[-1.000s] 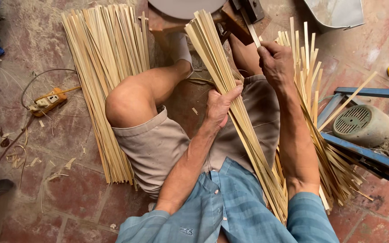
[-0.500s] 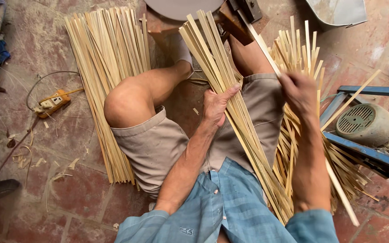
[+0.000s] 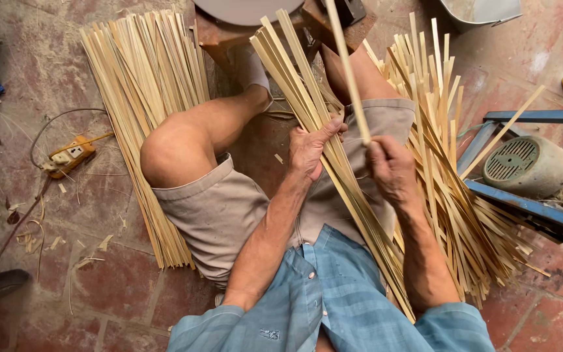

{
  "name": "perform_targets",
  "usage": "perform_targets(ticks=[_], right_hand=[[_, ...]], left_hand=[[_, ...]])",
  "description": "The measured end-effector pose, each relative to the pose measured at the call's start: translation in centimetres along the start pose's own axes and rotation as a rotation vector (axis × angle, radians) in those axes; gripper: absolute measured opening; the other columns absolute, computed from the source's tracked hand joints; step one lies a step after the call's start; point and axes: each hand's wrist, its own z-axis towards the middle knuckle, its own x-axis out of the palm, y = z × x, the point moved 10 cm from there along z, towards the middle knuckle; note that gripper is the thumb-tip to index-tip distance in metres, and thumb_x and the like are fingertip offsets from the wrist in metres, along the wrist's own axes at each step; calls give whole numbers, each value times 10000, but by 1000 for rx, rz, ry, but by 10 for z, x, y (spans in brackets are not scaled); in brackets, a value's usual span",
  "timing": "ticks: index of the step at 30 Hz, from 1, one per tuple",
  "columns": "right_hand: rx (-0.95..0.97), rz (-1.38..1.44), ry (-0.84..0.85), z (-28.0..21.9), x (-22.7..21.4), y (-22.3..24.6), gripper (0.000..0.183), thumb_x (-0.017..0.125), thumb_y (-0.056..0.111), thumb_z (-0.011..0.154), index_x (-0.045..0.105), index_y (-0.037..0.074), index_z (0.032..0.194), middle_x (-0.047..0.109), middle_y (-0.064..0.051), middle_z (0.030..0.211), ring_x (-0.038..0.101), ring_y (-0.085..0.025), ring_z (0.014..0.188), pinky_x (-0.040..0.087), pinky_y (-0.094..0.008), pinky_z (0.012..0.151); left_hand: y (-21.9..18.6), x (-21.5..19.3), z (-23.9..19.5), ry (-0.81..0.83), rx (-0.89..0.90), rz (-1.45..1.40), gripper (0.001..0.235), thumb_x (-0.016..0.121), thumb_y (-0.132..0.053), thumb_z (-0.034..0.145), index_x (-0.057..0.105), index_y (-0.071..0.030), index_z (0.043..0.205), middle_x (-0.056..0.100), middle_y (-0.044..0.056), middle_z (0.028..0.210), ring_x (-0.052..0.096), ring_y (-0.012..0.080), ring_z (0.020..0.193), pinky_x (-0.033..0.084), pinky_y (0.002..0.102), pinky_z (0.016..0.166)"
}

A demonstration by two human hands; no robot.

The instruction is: The person sits on the floor and repeatedly smooths thin bamboo strips by hand against a grinding wheel. They hold bundles of strips, pass them over the wheel, and place the smoothed pieces into a pile on the right.

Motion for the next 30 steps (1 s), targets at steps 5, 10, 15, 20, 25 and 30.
perform_targets(ticks=[5,10,15,20,25,30], right_hand=[[-192,-391,-201,4,-44,-10,180,645,155,1076,701,2,998,640,-150,670,631,-216,583,485,-365,553],[-324,-486,-206,63,-23,17,179,649,171,1097,748,29,1144,679,-159,773,645,-215,663,501,-377,591],[-441,-330,-132,127,-5,53,198,629,135,1091,738,38,1226,680,-108,773,625,-181,643,484,-342,573],[-502,-454,-174,147,5,42,137,668,124,1090,769,35,1068,656,-104,692,559,-174,557,417,-357,507],[-401,-347,-182,159,6,32,203,632,176,1103,746,47,994,661,-81,702,545,-171,545,414,-375,481],[-360,-393,-129,81,-63,7,288,608,244,1098,689,-21,1020,627,-145,795,600,-225,711,477,-388,659]], left_hand=[[13,-1,4,19,-54,26,227,838,-118,856,733,5,1016,751,138,850,711,176,676,611,285,578],[14,-4,5,-20,-19,37,210,812,-118,893,739,13,1040,728,81,881,683,144,696,595,278,596],[4,5,1,56,63,34,248,803,-25,868,712,1,1097,717,37,987,664,110,855,579,249,747],[4,4,-9,25,57,80,240,806,-30,880,708,9,1096,713,66,949,665,133,806,584,280,697],[0,7,-6,54,81,33,208,802,-85,902,729,13,1070,728,83,920,683,140,761,606,297,654],[-8,7,2,25,90,25,205,806,-60,911,726,27,1078,737,80,936,686,132,767,606,286,670]])
